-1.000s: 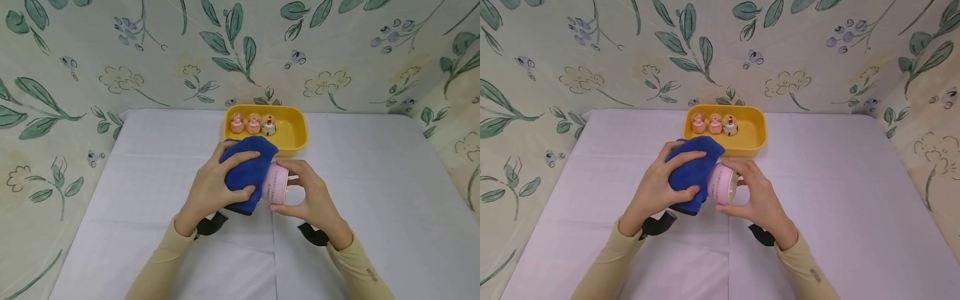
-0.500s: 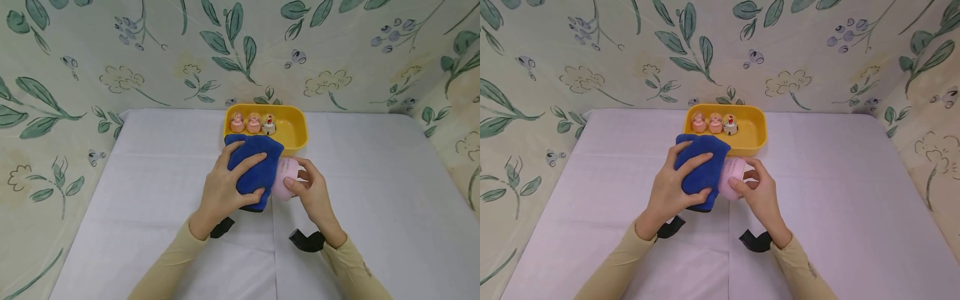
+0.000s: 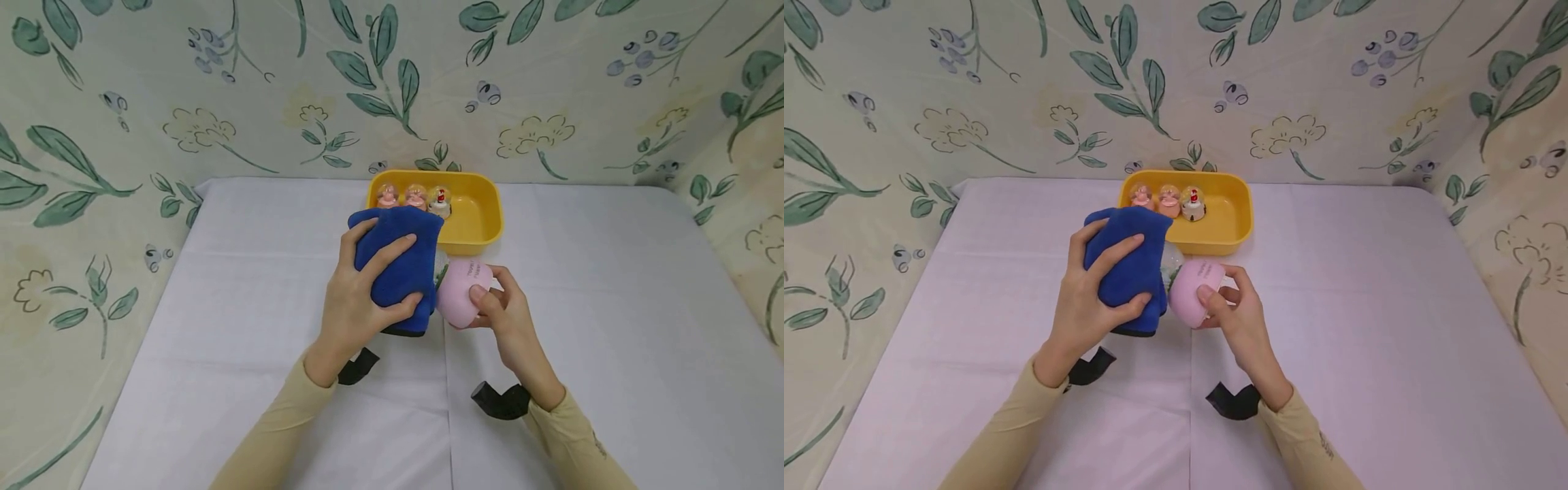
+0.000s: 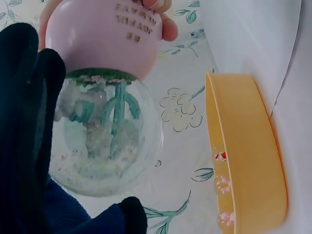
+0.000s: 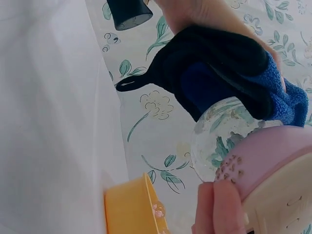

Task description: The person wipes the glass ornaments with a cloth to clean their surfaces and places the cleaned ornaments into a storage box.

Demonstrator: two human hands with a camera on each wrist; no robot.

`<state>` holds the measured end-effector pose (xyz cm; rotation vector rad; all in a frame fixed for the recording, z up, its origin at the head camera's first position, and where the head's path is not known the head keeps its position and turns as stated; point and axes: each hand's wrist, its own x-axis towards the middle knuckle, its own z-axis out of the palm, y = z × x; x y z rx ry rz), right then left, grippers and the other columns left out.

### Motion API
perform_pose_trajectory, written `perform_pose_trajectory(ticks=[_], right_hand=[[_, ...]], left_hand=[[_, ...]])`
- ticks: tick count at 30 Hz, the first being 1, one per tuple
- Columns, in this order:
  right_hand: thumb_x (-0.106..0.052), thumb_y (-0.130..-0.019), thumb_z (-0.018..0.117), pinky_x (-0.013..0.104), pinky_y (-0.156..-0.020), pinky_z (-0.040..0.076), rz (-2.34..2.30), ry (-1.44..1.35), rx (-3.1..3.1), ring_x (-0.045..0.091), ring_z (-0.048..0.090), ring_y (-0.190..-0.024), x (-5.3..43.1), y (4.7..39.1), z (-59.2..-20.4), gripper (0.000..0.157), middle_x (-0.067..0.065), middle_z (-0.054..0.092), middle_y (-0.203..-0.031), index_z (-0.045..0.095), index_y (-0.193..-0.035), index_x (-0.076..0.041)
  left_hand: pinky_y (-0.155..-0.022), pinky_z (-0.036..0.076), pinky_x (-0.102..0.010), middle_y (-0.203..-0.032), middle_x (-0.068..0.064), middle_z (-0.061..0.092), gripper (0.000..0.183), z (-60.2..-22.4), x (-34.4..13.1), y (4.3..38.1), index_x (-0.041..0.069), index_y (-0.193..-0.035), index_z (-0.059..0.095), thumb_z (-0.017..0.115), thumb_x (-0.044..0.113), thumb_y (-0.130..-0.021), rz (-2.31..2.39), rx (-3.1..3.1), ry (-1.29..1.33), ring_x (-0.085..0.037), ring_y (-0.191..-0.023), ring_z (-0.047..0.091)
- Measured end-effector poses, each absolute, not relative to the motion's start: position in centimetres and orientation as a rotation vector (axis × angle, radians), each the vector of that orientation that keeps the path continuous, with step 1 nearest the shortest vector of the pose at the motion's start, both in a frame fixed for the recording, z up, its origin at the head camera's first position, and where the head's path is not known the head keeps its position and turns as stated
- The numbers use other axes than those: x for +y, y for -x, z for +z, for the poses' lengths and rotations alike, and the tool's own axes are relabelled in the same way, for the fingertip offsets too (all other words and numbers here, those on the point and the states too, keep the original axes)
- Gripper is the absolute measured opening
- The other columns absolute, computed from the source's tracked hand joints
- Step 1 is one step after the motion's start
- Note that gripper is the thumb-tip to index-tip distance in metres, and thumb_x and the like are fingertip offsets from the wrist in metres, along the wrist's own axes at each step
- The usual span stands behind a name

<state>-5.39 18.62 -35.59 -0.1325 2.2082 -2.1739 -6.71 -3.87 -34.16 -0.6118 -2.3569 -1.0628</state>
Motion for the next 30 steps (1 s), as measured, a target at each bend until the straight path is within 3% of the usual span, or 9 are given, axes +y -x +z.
perform_pose_trajectory(ticks=[6, 13, 16, 24, 28, 30], right_hand=[[-0.021, -0.087, 0.05, 0.031, -0.061, 0.057, -2.221, 0.133, 2.208, 0.02, 0.067, -0.071, 18.6, 5.2, -35.7, 0.04, 0.013, 0.063, -0.095, 0.044, -0.121, 0.0], [-0.02, -0.086, 0.048, 0.029, -0.063, 0.056, -2.31, 0.159, 2.082, 0.018, 0.066, -0.074, 18.9, 5.0, -35.8, 0.038, 0.008, 0.064, -0.098, 0.044, -0.12, -0.005], [-0.017, -0.084, 0.048, 0.026, -0.067, 0.055, -2.368, 0.168, 1.983, 0.016, 0.063, -0.08, 19.1, 5.0, -35.6, 0.038, 0.007, 0.062, -0.105, 0.042, -0.121, -0.009], [-0.014, -0.086, 0.046, 0.029, -0.084, 0.049, -2.528, 0.302, 1.606, 0.021, 0.055, -0.104, 19.4, 4.9, -35.4, 0.041, 0.006, 0.043, -0.128, 0.035, -0.126, -0.018], [-0.027, -0.093, 0.045, 0.037, -0.097, 0.044, -2.516, 0.429, 1.49, 0.032, 0.056, -0.113, 19.7, 5.2, -35.5, 0.052, 0.012, 0.04, -0.137, 0.032, -0.141, -0.015], [-0.035, -0.094, 0.045, 0.036, -0.102, 0.039, -2.498, 0.479, 1.467, 0.03, 0.051, -0.12, 19.8, 5.2, -35.6, 0.058, 0.012, 0.038, -0.14, 0.029, -0.146, -0.014]], left_hand=[[-0.093, 0.045, -0.051, -0.148, -0.007, 0.025, 0.064, -34.0, -4.4, 7.1, 0.03, -0.135, 0.051, 0.077, 0.037, -0.076, -1.186, -2.314, 0.575, -0.031, -0.129, 0.037], [-0.094, 0.043, -0.054, -0.146, -0.006, 0.027, 0.065, -33.8, -5.2, 7.7, 0.026, -0.134, 0.052, 0.061, 0.063, -0.081, -1.36, -2.204, 0.519, -0.027, -0.13, 0.034], [-0.094, 0.043, -0.053, -0.144, -0.005, 0.029, 0.067, -33.8, -5.4, 7.8, 0.026, -0.134, 0.052, 0.059, 0.066, -0.081, -1.426, -2.168, 0.495, -0.025, -0.127, 0.036], [-0.093, 0.041, -0.052, -0.141, -0.004, 0.032, 0.071, -33.4, -5.6, 7.6, 0.022, -0.136, 0.05, 0.062, 0.064, -0.08, -1.575, -2.113, 0.494, -0.026, -0.121, 0.042], [-0.093, 0.041, -0.052, -0.141, -0.003, 0.032, 0.072, -33.3, -5.3, 7.4, 0.023, -0.136, 0.05, 0.061, 0.067, -0.079, -1.613, -2.128, 0.513, -0.026, -0.121, 0.042], [-0.093, 0.042, -0.052, -0.142, -0.002, 0.031, 0.072, -33.4, -5.1, 7.3, 0.024, -0.136, 0.05, 0.06, 0.068, -0.079, -1.621, -2.145, 0.528, -0.026, -0.121, 0.041]])
